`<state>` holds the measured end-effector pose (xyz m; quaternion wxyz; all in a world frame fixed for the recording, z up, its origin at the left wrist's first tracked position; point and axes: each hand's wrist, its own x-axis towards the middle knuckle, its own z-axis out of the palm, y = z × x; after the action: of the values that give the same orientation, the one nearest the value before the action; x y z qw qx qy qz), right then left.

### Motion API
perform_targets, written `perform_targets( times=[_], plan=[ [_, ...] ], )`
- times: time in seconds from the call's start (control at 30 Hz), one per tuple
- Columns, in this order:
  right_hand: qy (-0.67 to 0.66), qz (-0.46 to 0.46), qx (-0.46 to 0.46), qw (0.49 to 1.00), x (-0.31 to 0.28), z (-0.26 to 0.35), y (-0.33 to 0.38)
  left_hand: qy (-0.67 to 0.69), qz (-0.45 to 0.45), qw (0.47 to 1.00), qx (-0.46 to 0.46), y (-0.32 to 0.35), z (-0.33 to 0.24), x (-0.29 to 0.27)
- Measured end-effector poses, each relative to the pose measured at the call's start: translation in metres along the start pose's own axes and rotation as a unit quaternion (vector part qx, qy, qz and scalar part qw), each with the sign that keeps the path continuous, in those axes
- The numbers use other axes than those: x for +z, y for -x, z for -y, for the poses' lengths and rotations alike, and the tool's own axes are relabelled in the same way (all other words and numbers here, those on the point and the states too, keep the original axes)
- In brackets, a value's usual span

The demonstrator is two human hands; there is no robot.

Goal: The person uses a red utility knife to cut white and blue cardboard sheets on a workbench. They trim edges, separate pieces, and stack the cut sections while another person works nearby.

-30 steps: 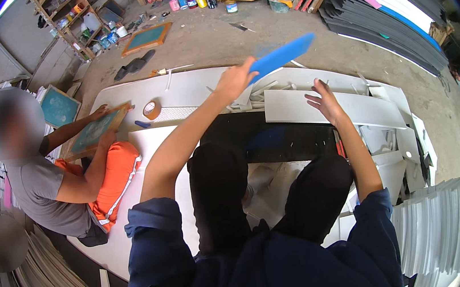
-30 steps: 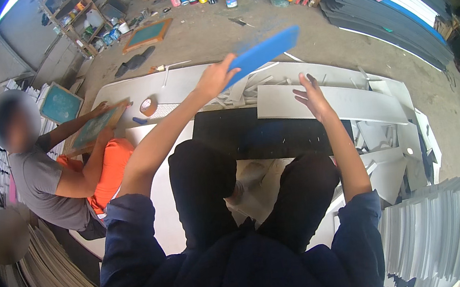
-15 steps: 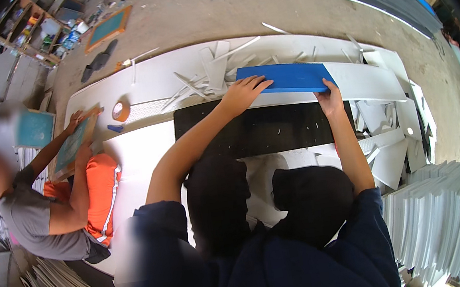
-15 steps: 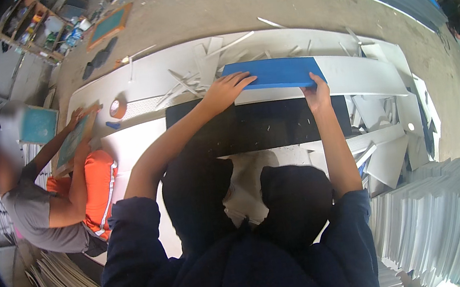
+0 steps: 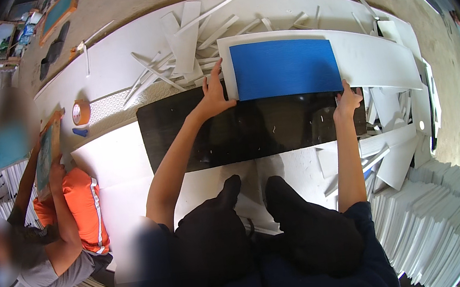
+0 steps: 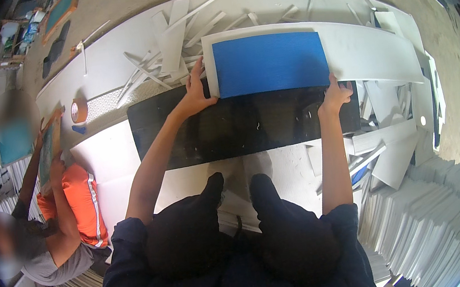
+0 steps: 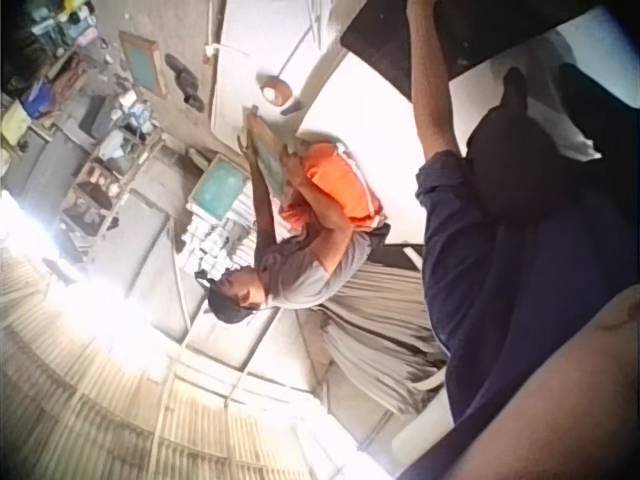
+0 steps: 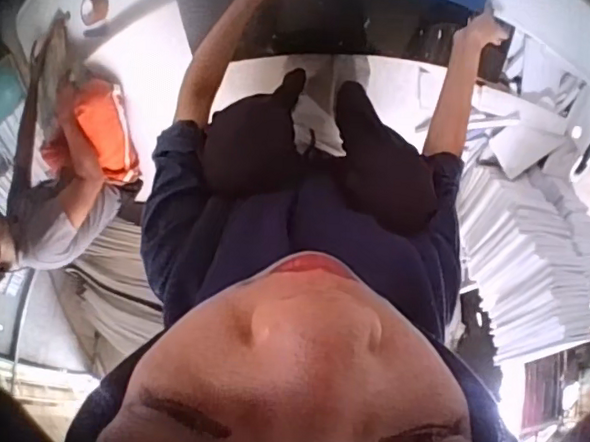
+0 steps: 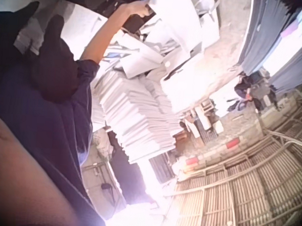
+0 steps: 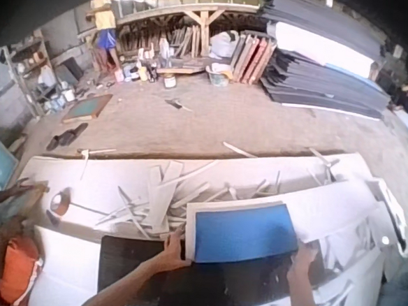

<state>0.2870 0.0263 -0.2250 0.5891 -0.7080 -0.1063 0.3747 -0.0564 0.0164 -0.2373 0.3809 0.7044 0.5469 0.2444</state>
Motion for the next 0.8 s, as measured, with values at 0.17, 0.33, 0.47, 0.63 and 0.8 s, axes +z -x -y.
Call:
perform_targets(
  times=[0.17,0.33,0.47,0.63,0.8],
  plan=[
    [-0.060,-0.001,0.051,0.997,0.001,-0.001,-0.013,0.253,-0.138,0.942,-0.171,-0.029,0.013,0.002],
    [-0.121,0.075,0.082,0.986,-0.010,-0.011,-0.048,0.181,-0.107,0.964,-0.165,-0.030,-0.004,-0.004],
    [-0.071,0.126,0.048,0.988,-0.018,-0.016,-0.033,0.181,-0.115,0.966,-0.145,-0.003,0.006,-0.006],
    [-0.070,0.144,0.077,0.984,-0.033,-0.023,0.043,0.128,-0.105,0.967,-0.193,0.057,0.021,-0.021],
    [0.021,0.035,0.042,0.998,-0.050,-0.022,0.061,-0.035,-0.179,0.979,-0.091,0.085,0.021,-0.021]
  ],
)
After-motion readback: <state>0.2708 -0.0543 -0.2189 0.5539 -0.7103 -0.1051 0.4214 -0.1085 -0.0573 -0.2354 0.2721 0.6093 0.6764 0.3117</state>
